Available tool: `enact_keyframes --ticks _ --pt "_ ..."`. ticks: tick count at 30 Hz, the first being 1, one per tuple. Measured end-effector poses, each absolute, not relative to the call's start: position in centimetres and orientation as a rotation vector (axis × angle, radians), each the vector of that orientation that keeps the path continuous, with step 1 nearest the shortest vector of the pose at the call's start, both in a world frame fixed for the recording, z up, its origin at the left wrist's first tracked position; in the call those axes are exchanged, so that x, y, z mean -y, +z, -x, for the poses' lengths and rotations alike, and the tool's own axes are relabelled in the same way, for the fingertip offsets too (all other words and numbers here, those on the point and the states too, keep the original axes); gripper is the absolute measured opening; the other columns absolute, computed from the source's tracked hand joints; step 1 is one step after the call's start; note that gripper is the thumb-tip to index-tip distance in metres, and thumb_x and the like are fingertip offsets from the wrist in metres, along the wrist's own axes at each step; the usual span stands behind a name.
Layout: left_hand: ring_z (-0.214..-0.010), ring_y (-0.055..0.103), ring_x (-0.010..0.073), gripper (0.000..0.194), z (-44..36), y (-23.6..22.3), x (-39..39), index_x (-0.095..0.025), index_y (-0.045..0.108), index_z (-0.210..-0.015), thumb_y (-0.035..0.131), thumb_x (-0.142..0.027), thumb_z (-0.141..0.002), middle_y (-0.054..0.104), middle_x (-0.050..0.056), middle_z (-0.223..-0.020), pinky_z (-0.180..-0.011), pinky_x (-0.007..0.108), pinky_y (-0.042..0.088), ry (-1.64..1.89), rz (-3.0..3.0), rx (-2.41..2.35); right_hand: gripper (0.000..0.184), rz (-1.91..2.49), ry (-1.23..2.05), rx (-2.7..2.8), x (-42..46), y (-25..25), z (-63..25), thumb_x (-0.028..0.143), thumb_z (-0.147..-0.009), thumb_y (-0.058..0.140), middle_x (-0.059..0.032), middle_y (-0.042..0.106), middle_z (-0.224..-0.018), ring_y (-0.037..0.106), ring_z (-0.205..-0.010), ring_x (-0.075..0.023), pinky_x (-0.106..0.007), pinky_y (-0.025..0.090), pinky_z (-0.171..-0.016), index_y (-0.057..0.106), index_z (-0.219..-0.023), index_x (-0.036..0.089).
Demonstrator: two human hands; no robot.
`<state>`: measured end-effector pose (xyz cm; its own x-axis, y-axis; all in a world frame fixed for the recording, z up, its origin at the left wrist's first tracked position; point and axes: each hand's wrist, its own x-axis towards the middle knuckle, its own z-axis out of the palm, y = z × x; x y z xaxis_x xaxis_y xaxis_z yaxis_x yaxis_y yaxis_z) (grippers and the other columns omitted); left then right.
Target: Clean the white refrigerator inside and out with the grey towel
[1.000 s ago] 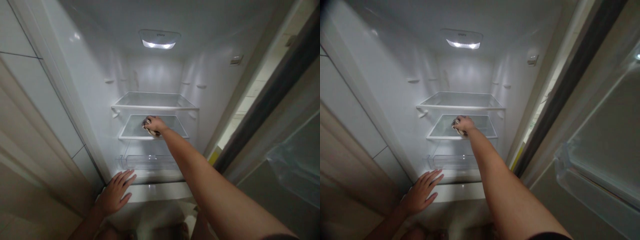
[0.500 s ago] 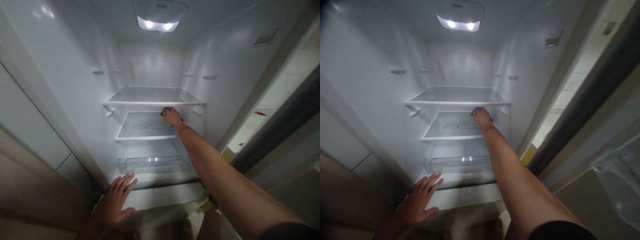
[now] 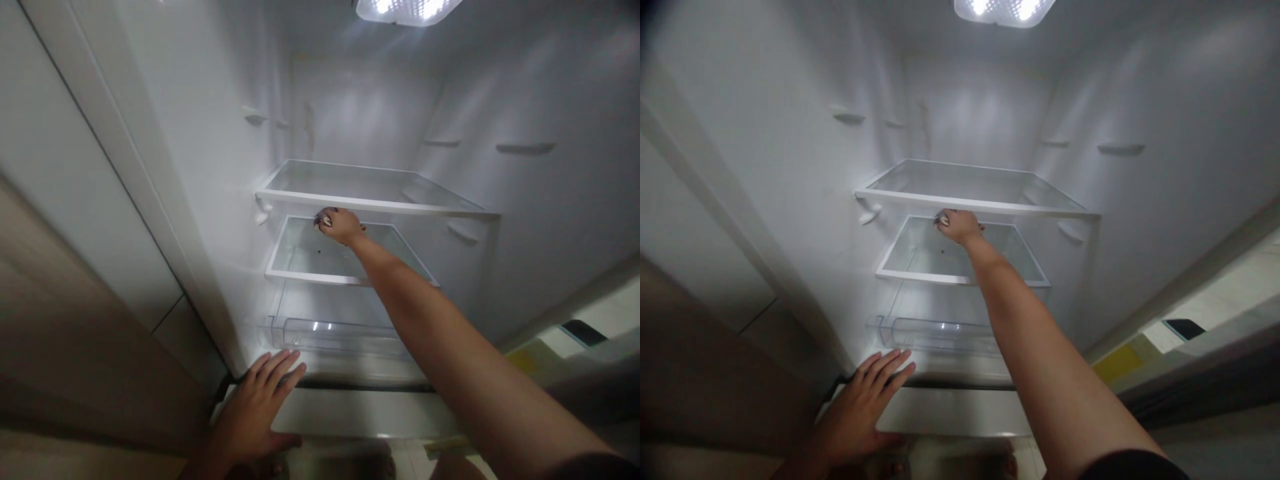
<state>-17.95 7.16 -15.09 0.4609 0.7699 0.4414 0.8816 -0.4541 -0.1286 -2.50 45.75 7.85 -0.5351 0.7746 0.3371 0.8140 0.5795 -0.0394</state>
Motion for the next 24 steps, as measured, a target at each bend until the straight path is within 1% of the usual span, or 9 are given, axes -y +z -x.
enact_keyframes --ticks 3,5,8,10,14,18,22,24 --pt "-0.155 0.045 0.0338 0.116 17.9 -15.3 -7.1 -0.033 0.031 -0.177 0.059 -0.096 -0.084 0.050 0.006 -0.175 -0.128 0.049 0.030 -0.439 2.426 1.469 0.049 1.156 -0.136 2.597 -44.3 8.1 6.8 0.056 -0.105 0.058 -0.0119 0.067 -0.143 0.060 -0.136 -0.0328 -0.044 0.048 -0.116 0.071 -0.145 0.030" --pt "-0.155 0.045 0.0342 0.118 17.9 -15.3 -7.1 -0.033 0.031 -0.177 0.066 -0.093 -0.081 0.049 0.007 -0.175 -0.128 0.050 0.033 -0.439 2.451 1.496 0.052 1.095 -0.101 2.635 -43.1 8.1 9.3 0.057 -0.104 0.059 -0.0115 0.062 -0.150 0.057 -0.141 -0.0328 -0.047 0.047 -0.119 0.069 -0.148 0.032" --pt "-0.154 0.046 0.0338 0.119 18.0 -15.1 -7.2 -0.033 0.035 -0.175 0.072 -0.091 -0.078 0.050 0.009 -0.174 -0.127 0.049 0.034 -0.452 2.439 1.478 0.056 1.061 -0.058 2.640 -41.2 8.2 10.8 0.059 -0.102 0.060 -0.0138 0.059 -0.154 0.058 -0.140 -0.0350 -0.054 0.046 -0.120 0.067 -0.150 0.030" --pt "-0.153 0.046 0.0328 0.119 18.1 -14.9 -7.2 -0.031 0.036 -0.175 0.073 -0.090 -0.079 0.052 0.009 -0.173 -0.127 0.047 0.033 -0.463 2.422 1.441 0.056 1.030 -0.038 2.648 -39.8 8.3 10.3 0.060 -0.102 0.060 -0.0137 0.058 -0.154 0.060 -0.138 -0.0351 -0.055 0.047 -0.119 0.067 -0.149 0.031" --pt "-0.152 0.046 0.0313 0.114 18.2 -14.8 -7.4 -0.030 0.034 -0.176 0.067 -0.089 -0.084 0.055 0.008 -0.169 -0.129 0.045 0.027 -0.508 2.366 1.351 0.054 0.912 -0.006 2.716 -35.8 8.6 7.5 0.062 -0.102 0.059 -0.0115 0.062 -0.149 0.062 -0.135 -0.0331 -0.049 0.049 -0.117 0.070 -0.146 0.033" --pt "-0.150 0.048 0.0319 0.112 18.0 -14.7 -7.4 -0.027 0.033 -0.177 0.061 -0.090 -0.088 0.057 0.011 -0.167 -0.130 0.046 0.025 -0.515 2.308 1.290 0.052 0.766 0.036 2.784 -31.1 8.9 4.8 0.064 -0.100 0.064 -0.0085 0.065 -0.144 0.064 -0.132 -0.0306 -0.043 0.052 -0.112 0.072 -0.142 0.035" --pt "-0.150 0.050 0.0320 0.109 17.5 -14.3 -7.1 -0.025 0.032 -0.177 0.061 -0.086 -0.092 0.058 0.013 -0.165 -0.130 0.046 0.023 -0.495 2.267 1.249 0.051 0.712 0.124 2.799 -27.7 9.2 2.9 0.064 -0.096 0.070 -0.0058 0.068 -0.140 0.067 -0.127 -0.0290 -0.037 0.055 -0.106 0.075 -0.138 0.037" --pt "-0.149 0.050 0.0320 0.109 17.3 -14.1 -7.0 -0.025 0.030 -0.177 0.063 -0.084 -0.092 0.058 0.013 -0.166 -0.130 0.046 0.024 -0.501 2.258 1.240 0.047 0.737 0.176 2.766 -26.9 9.5 2.2 0.062 -0.098 0.068 -0.0033 0.071 -0.139 0.068 -0.126 -0.0280 -0.035 0.056 -0.103 0.076 -0.139 0.039"
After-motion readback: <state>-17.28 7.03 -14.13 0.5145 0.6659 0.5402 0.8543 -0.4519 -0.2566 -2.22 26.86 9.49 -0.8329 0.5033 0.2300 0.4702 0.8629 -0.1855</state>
